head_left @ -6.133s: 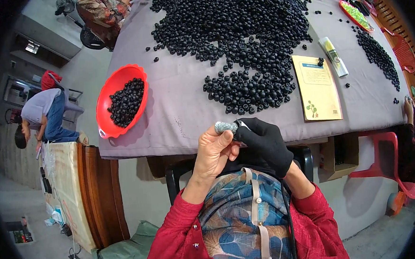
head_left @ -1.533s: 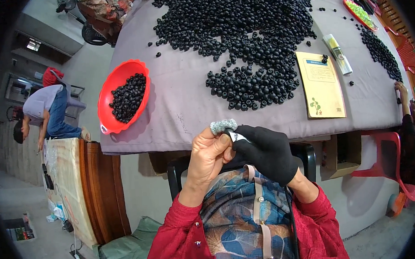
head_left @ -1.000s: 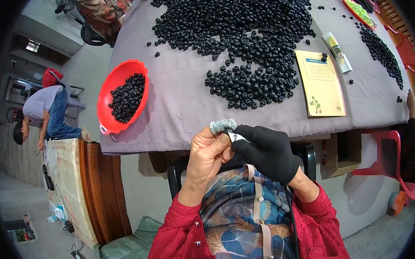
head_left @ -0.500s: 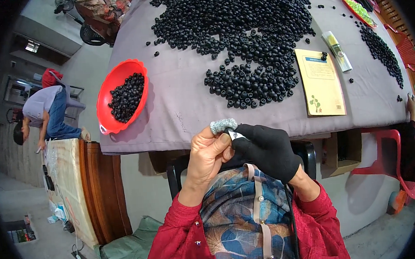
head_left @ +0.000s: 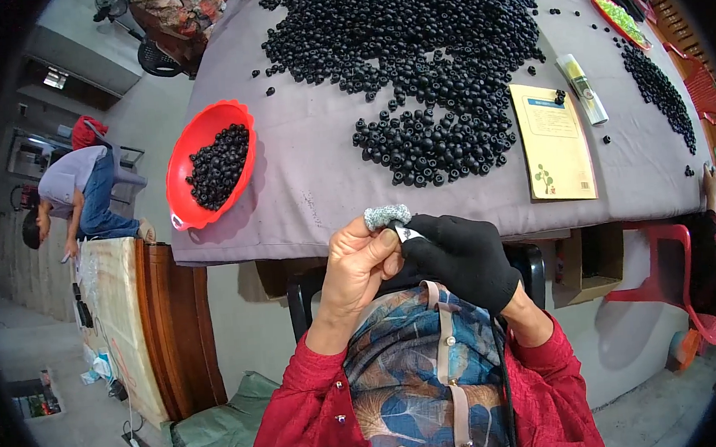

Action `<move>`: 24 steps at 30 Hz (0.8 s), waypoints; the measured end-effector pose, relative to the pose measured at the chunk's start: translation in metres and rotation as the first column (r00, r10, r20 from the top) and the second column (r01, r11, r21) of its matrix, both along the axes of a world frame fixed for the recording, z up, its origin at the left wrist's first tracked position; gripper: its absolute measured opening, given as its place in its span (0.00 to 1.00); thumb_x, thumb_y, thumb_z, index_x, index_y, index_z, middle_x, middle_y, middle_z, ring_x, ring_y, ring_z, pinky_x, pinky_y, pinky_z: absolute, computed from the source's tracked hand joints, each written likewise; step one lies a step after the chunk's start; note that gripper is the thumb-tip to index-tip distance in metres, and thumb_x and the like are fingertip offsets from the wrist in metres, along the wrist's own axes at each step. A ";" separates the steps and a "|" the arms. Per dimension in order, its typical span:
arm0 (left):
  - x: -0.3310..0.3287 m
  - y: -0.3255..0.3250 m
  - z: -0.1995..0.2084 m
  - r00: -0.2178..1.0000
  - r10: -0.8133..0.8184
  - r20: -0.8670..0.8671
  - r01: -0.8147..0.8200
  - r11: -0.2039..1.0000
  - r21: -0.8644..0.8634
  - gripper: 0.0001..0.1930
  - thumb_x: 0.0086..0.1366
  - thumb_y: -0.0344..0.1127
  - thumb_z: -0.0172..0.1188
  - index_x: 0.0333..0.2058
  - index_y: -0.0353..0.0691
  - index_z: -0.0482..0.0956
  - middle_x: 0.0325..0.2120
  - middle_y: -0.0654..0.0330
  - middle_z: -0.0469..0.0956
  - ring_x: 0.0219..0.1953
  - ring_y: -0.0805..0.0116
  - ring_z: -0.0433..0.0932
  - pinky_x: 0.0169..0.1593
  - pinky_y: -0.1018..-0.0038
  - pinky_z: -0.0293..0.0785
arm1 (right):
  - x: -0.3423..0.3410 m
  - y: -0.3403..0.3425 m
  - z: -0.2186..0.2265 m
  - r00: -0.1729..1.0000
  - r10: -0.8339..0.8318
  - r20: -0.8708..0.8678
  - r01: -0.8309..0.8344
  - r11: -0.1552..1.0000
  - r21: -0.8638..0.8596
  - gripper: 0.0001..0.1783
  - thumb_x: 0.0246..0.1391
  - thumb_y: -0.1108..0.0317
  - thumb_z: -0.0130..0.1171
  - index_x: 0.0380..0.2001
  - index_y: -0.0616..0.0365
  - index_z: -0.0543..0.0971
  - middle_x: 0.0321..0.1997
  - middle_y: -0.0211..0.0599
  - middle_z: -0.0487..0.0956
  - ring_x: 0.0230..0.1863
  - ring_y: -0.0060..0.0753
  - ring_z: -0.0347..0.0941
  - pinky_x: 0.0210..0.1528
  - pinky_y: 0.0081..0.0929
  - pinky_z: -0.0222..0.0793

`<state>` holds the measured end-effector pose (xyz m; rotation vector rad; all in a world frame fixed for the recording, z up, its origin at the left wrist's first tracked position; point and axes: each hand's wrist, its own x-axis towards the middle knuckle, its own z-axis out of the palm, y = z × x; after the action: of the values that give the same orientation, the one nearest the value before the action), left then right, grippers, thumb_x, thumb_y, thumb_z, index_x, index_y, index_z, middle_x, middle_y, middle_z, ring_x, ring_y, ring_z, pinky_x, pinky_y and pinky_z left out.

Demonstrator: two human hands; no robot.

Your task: The person sorts small black plastic components by hand, checking them one by one on a paper sheet at a workshop table, then places them into a red basket.

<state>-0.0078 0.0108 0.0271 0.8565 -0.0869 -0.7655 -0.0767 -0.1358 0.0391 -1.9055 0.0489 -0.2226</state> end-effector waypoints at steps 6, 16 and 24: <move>0.000 0.000 -0.001 0.999 -0.002 0.042 0.001 1.000 0.021 0.08 0.59 0.26 0.51 0.37 0.34 0.75 0.17 0.65 0.70 0.16 0.81 0.64 0.21 0.85 0.60 | -0.001 0.001 -0.006 1.000 -0.003 -0.005 0.004 0.998 0.066 0.15 0.45 0.64 0.58 0.39 0.53 0.76 0.27 0.40 0.77 0.26 0.36 0.75 0.28 0.24 0.68; -0.002 -0.003 -0.003 0.994 0.012 0.112 -0.020 0.997 0.068 0.08 0.58 0.26 0.52 0.37 0.35 0.75 0.16 0.66 0.69 0.16 0.81 0.64 0.20 0.85 0.59 | 0.001 0.004 -0.007 0.996 -0.015 -0.090 0.034 0.977 0.208 0.12 0.47 0.64 0.57 0.37 0.56 0.76 0.27 0.39 0.77 0.28 0.31 0.75 0.30 0.22 0.69; 0.004 -0.001 -0.016 1.000 -0.016 -0.006 0.015 0.992 -0.124 0.07 0.59 0.30 0.53 0.35 0.36 0.75 0.17 0.63 0.70 0.18 0.78 0.65 0.21 0.84 0.58 | 0.004 -0.002 -0.022 0.982 0.058 0.182 -0.033 0.990 -0.141 0.16 0.44 0.72 0.57 0.40 0.58 0.73 0.39 0.41 0.74 0.37 0.33 0.74 0.36 0.23 0.69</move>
<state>-0.0040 0.0097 0.0109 0.7357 -0.1339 -0.7697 -0.0730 -0.1379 0.0176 -2.0118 -0.1391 -0.3801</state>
